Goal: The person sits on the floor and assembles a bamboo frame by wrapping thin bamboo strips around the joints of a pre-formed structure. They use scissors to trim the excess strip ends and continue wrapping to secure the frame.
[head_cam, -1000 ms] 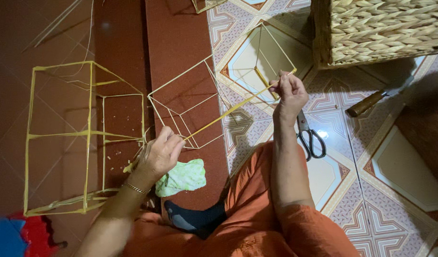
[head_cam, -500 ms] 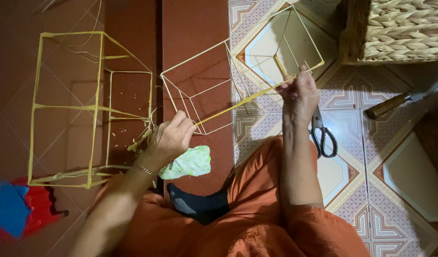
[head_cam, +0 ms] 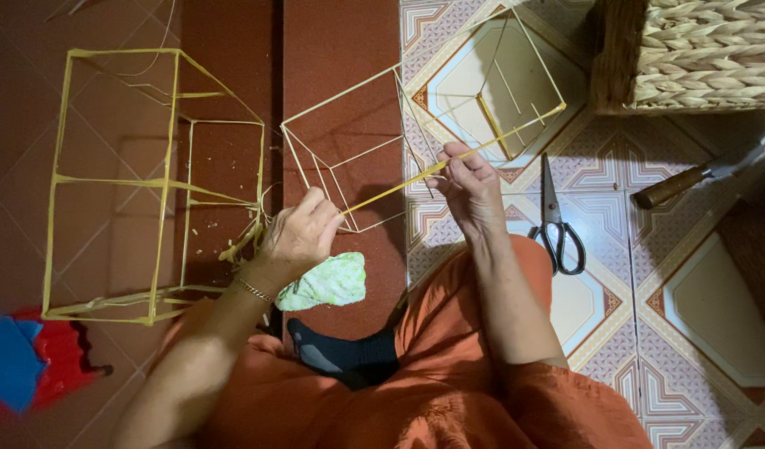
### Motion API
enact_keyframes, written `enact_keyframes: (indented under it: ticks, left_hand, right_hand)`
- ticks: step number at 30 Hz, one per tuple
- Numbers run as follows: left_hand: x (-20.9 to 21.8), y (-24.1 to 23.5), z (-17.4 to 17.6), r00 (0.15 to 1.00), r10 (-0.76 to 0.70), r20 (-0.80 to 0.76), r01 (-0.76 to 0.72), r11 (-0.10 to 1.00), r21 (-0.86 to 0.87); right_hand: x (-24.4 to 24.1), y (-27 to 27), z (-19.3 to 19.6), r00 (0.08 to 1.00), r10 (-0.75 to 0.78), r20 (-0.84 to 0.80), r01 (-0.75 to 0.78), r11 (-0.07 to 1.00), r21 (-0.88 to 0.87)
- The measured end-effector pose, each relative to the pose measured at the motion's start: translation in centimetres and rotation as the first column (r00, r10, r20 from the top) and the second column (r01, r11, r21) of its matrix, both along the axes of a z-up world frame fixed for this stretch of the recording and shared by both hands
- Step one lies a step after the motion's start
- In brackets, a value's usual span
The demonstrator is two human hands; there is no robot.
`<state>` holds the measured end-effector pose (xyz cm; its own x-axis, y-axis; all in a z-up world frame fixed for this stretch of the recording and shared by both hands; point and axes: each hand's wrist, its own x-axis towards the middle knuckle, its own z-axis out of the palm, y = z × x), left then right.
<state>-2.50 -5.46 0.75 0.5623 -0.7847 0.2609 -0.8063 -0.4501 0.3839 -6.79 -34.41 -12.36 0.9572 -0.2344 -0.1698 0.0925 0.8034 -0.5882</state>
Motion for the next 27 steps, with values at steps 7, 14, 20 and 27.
enact_keyframes:
  ticks: [7, 14, 20, 27]
  left_hand:
    - [0.1, 0.2, -0.5, 1.0, -0.001, -0.006, 0.002, 1.0, 0.02]
    - [0.5, 0.2, -0.7, 0.965, -0.14, 0.222, 0.124, 0.989, 0.083]
    - [0.3, 0.0, -0.3, 0.99, -0.056, 0.128, 0.05, 0.997, 0.05]
    - [0.0, 0.0, -0.4, 0.998, 0.048, -0.037, -0.047, 0.999, 0.01]
  right_hand:
    - [0.3, 0.1, -2.8, 0.994, -0.112, 0.001, 0.11, 0.972, -0.207]
    - [0.4, 1.2, -1.5, 0.984, -0.175, 0.046, 0.181, 0.955, -0.233]
    - [0.1, 1.2, 0.3, 0.971, -0.23, -0.057, 0.21, 0.946, -0.245]
    - [0.2, 1.1, 0.4, 0.962, -0.273, 0.001, 0.264, 0.929, -0.262]
